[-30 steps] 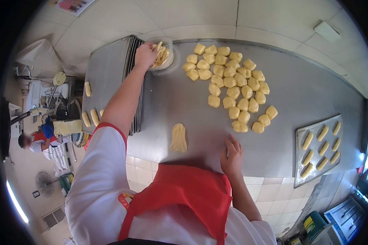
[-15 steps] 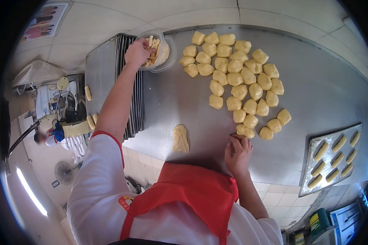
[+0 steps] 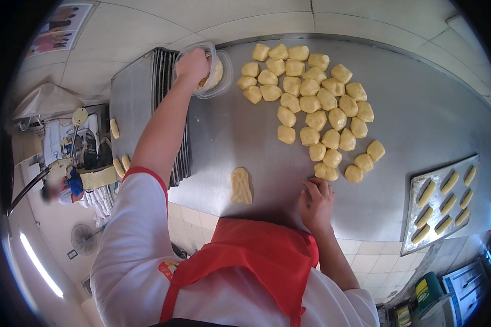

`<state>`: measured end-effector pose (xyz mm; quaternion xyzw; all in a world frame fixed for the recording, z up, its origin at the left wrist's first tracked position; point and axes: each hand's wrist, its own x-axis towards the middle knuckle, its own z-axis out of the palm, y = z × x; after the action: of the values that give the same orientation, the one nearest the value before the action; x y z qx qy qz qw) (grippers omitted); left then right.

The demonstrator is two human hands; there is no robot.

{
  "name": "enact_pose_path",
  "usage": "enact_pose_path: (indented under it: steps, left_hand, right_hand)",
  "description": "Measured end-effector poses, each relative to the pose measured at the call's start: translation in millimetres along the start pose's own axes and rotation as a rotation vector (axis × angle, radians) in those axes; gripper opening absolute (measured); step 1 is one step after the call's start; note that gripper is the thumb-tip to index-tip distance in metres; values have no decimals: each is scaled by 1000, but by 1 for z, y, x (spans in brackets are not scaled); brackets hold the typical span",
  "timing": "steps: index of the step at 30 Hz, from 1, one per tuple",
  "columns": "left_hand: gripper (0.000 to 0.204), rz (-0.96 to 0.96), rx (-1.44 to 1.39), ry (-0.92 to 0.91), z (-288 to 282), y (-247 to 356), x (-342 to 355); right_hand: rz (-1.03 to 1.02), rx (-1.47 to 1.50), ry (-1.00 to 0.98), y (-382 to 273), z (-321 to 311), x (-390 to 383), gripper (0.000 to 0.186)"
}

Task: The person prepares bread by placing pieces of dough onto a tray, filling pieces of dough with cheese, rolling them into cylinders, and placing them onto trays, then carries two trays across the bakery and places them into a large commercial proofer before wiping their hands with a cloth.

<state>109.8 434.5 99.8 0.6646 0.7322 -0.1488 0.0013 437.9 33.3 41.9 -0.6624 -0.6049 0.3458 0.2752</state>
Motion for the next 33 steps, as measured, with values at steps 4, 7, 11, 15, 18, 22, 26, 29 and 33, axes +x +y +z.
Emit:
enact_pose_path:
  steps: [4, 7, 11, 15, 18, 22, 26, 29, 33]
  left_hand:
    - [33, -37, -25, 8, 2, 2, 11]
    - [34, -80, -146, 40, 2, 1, 8]
    - [31, -87, -585, 229, 2, -15, -19]
    - [13, -85, -1578, 444, 27, -56, -62]
    - [11, -40, -2127, 243, 16, -26, -146]
    - [16, -117, -2074, 38, 48, -11, -291]
    - [22, -106, -1658, -70, 121, -28, -350]
    - [25, 47, -1146, 221, 171, -35, -365]
    - [29, 293, -761, 609, 190, -41, -357]
  right_hand:
    - [9, 73, 7, -4, 3, -8, 28]
    - [39, 128, 26, -12, 2, -15, 27]
    - [-12, 119, 77, -18, 2, -24, 28]
    - [-105, 209, 63, -51, 7, -13, 28]
    - [-109, 532, 83, -98, 33, 26, 36]
    - [103, 1009, -120, -147, 84, 43, 42]
    - [110, 613, -298, -103, 128, 37, 39]
    - [42, 66, -227, -107, 141, 20, 30]
    - [-374, -328, 143, -89, 162, 8, 28]
